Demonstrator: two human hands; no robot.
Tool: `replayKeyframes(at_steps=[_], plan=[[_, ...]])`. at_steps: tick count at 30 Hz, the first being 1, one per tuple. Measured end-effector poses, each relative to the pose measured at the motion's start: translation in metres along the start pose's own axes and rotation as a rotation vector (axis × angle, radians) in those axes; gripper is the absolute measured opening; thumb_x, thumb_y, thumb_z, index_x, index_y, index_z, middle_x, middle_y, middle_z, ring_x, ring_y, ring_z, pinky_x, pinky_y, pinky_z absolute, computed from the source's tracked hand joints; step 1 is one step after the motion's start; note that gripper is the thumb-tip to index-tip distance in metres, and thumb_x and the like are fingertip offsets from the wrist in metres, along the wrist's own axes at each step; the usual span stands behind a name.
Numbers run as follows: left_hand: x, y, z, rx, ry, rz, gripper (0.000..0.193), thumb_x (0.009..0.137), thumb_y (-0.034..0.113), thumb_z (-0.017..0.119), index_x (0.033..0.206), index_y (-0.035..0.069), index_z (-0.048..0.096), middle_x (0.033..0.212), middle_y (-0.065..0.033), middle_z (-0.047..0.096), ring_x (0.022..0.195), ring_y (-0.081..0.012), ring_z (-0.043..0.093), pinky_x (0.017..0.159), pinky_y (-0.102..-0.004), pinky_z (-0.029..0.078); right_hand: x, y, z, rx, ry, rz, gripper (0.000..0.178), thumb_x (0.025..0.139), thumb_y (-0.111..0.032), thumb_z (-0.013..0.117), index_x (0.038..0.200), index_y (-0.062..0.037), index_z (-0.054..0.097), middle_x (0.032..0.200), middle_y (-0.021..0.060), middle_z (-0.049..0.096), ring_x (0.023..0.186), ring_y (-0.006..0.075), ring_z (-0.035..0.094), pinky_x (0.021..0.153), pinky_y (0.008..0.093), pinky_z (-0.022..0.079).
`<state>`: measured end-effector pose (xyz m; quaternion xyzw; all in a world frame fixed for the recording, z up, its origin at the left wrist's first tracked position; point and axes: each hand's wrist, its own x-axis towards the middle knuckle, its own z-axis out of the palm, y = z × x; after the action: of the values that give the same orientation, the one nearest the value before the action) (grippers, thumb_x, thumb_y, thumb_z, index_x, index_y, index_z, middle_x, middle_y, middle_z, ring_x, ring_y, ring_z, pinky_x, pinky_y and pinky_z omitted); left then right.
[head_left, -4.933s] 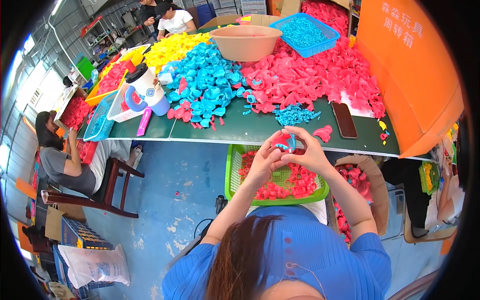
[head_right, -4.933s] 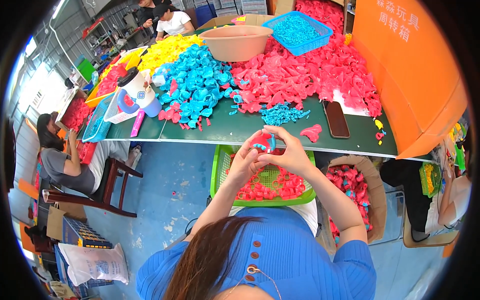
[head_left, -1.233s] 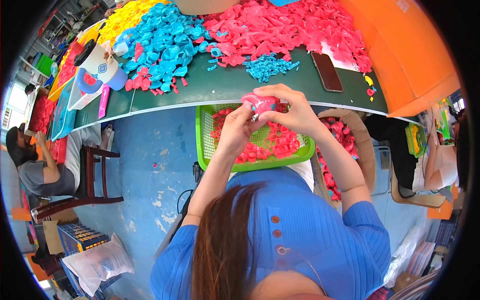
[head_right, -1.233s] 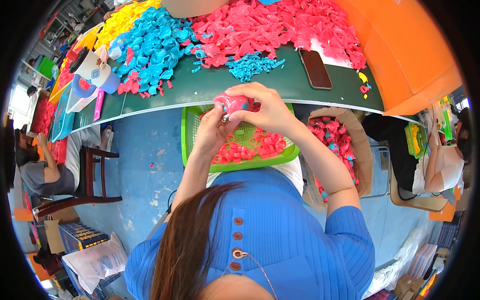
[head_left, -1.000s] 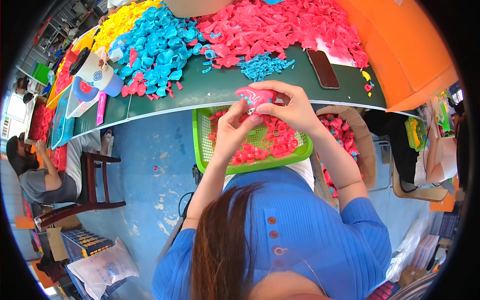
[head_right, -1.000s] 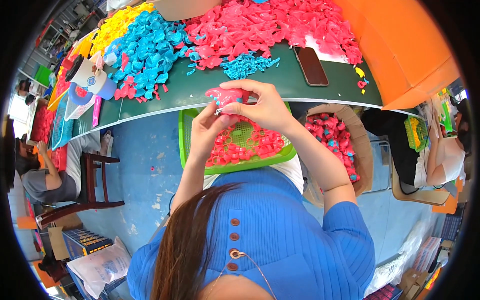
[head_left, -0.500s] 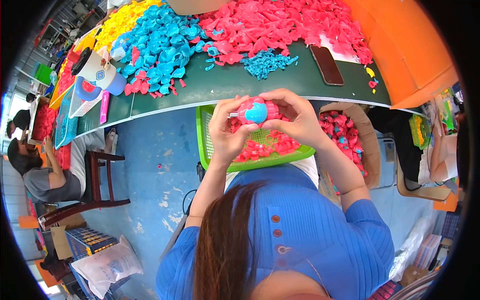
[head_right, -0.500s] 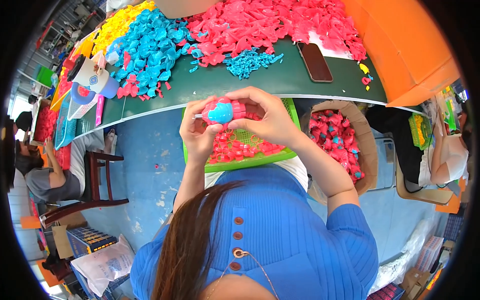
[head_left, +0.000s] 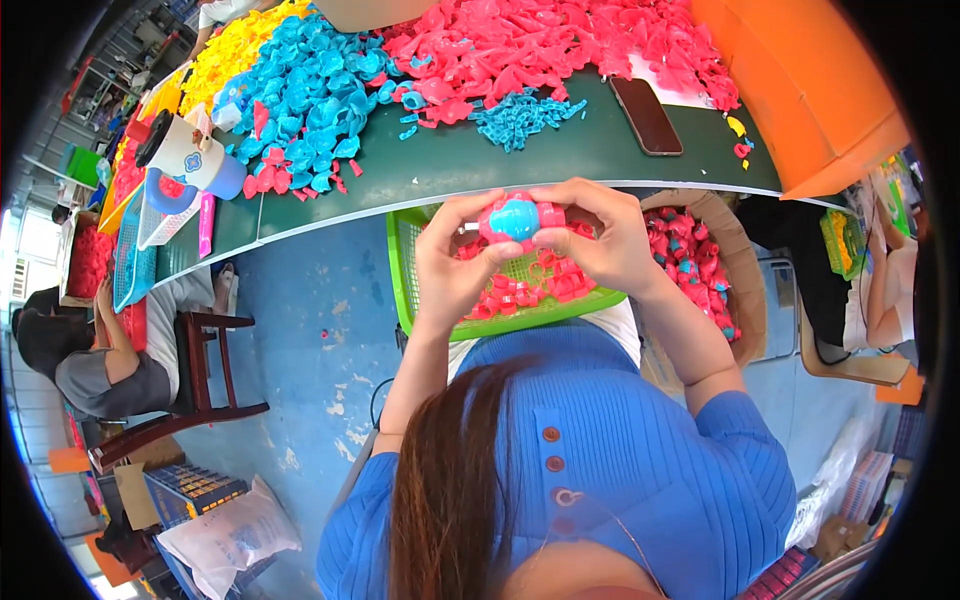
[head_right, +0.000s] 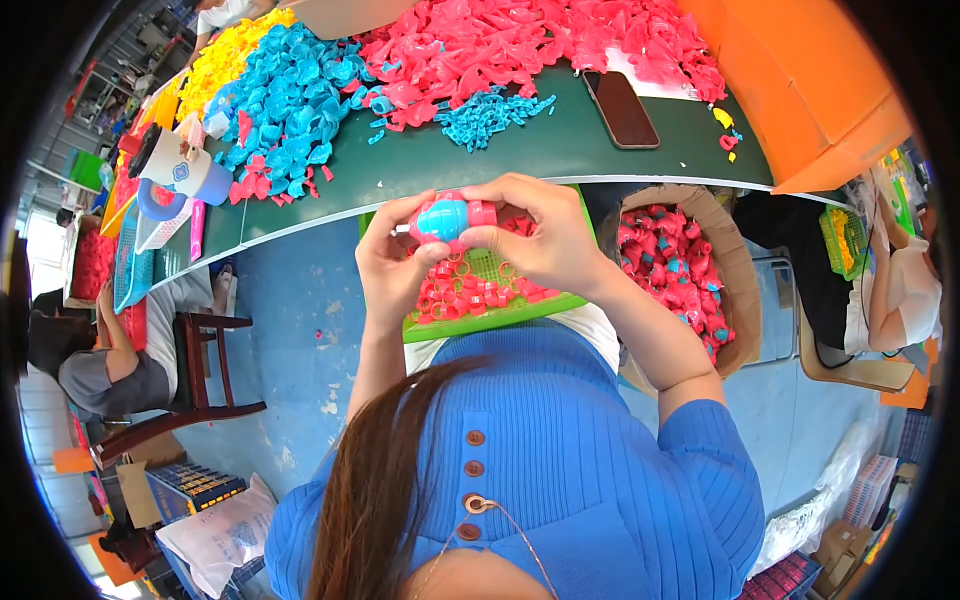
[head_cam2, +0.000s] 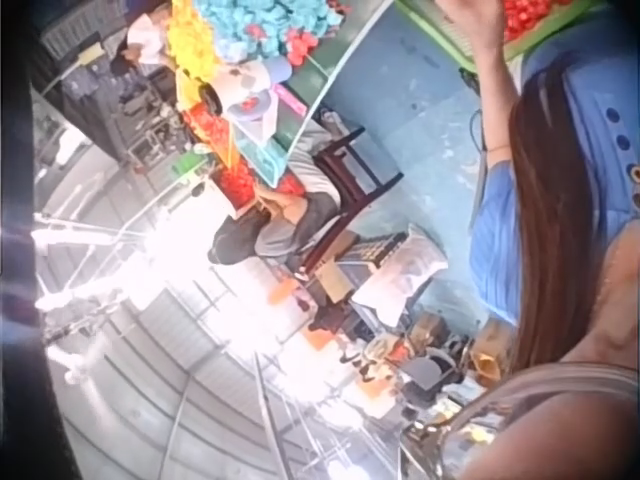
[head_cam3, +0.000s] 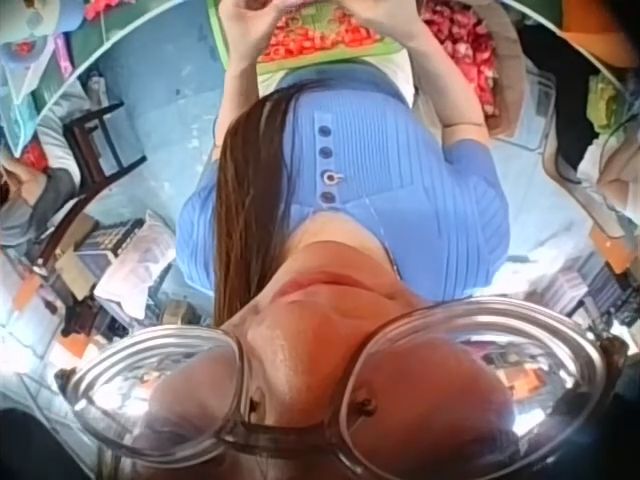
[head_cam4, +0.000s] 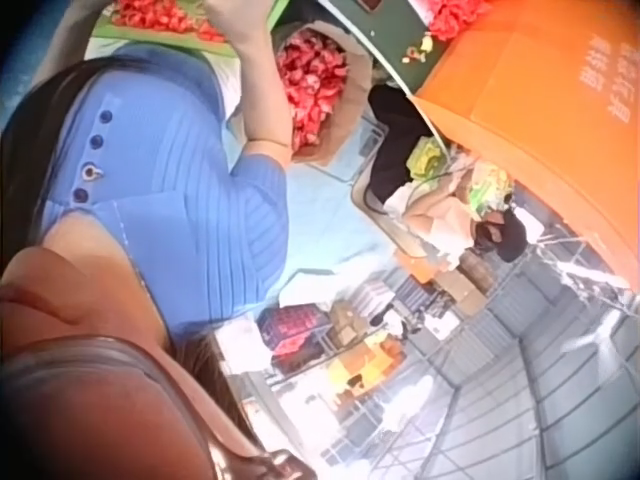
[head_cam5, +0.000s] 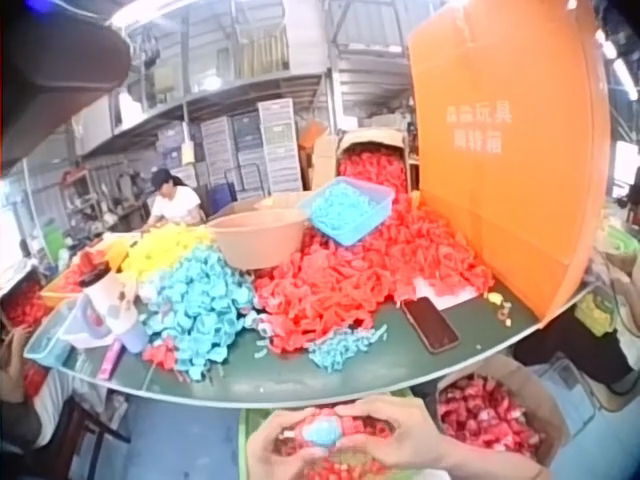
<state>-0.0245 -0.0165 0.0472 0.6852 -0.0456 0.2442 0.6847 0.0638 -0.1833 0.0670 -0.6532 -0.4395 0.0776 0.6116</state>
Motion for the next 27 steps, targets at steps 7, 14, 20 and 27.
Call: replayKeyframes(at_steps=[7,14,20,27], plan=[[0.005,-0.021,-0.011,-0.205,-0.034,-0.173,0.042,0.074,0.01,0.073,0.109,-0.002,0.053,0.102,-0.0071,0.059,0.084,-0.0121,0.061,0.072,-0.0242,0.051,0.006,0.013,0.007,0.198,0.029,0.188,0.029,0.08,-0.005,0.064,0.106,0.005,0.057,0.098,0.0122,0.06,0.085,0.0159,0.061,0.075,0.0279,0.051],[0.019,-0.06,-0.046,-0.258,0.221,-0.155,0.037,0.079,0.013,0.069,0.109,-0.003,0.053,0.097,-0.0086,0.062,0.083,-0.0117,0.06,0.076,-0.0246,0.049,0.018,0.092,0.035,-0.244,-0.438,0.407,0.017,0.078,-0.009,0.06,0.093,-0.0028,0.06,0.096,0.0134,0.061,0.081,0.0221,0.062,0.07,0.0325,0.049],[0.02,-0.069,-0.051,-0.265,0.245,-0.178,0.037,0.079,0.012,0.068,0.109,-0.003,0.053,0.098,-0.008,0.061,0.086,-0.0122,0.06,0.076,-0.024,0.049,0.018,0.157,0.071,-0.717,-0.698,-0.093,0.012,0.074,-0.008,0.056,0.084,-0.0024,0.059,0.096,0.0125,0.052,0.091,0.0287,0.055,0.073,0.0392,0.047],[0.02,-0.077,-0.051,-0.279,0.232,-0.213,0.039,0.079,0.014,0.069,0.111,-0.002,0.052,0.098,-0.0084,0.061,0.086,-0.0117,0.06,0.076,-0.023,0.048,0.021,0.156,0.068,-0.629,-0.748,-0.115,0.012,0.075,-0.006,0.057,0.084,0.0009,0.057,0.099,0.0131,0.054,0.092,0.0297,0.055,0.078,0.0375,0.047]])
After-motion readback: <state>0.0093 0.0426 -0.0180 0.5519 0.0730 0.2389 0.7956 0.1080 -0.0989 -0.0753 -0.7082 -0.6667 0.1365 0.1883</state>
